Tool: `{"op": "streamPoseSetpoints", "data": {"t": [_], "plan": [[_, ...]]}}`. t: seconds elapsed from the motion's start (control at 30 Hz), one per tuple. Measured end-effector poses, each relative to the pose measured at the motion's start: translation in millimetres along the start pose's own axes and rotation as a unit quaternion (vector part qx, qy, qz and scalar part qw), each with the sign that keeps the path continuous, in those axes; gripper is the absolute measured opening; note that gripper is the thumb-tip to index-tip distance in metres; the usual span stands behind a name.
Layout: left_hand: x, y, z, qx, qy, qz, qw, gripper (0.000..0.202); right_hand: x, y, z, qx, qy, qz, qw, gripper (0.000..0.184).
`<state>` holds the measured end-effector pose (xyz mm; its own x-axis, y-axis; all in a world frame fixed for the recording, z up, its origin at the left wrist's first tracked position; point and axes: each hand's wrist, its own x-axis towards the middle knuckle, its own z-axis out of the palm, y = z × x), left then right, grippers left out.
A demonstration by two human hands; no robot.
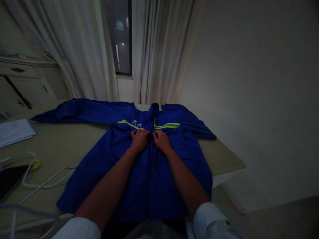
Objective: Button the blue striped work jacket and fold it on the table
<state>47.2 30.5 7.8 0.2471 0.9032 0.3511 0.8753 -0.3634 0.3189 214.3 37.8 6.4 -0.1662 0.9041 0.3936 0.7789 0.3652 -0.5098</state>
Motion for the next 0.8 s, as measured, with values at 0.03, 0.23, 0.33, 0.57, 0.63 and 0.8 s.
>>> {"op": "streamPoseSetpoints", "data": {"t": [0.03,0.23,0.33,0.57,0.63,0.8], "plan": [[-0.4,-0.2,0.7,-0.001,0.001,0.001,1.0,0.04,-2.2,-3.4,-0.9,-0.033,0.004,-0.002,0.999,0.017],[-3.4,5.1,-4.2,0.007,0.009,0.016,1.0,0.029,-6.2,-18.4,-6.3,-0.159,0.006,-0.025,0.987,0.016],[-4.7,9.2,-9.4,0.02,0.006,0.024,1.0,0.027,-4.5,-22.5,-5.9,-0.19,0.013,-0.037,0.981,0.014],[-6.1,10.0,-6.8,0.029,0.013,0.032,0.999,0.023,-3.8,-25.1,-5.0,-0.207,0.011,-0.019,0.978,0.015],[-6.1,9.7,-4.4,0.03,0.012,0.029,0.999,0.023,-4.3,-24.6,-5.0,-0.209,0.002,-0.024,0.978,0.015],[-5.3,11.6,-3.5,0.035,0.006,0.04,0.999,0.024,-4.8,-25.9,-3.2,-0.224,0.003,-0.01,0.974,0.016]]}}
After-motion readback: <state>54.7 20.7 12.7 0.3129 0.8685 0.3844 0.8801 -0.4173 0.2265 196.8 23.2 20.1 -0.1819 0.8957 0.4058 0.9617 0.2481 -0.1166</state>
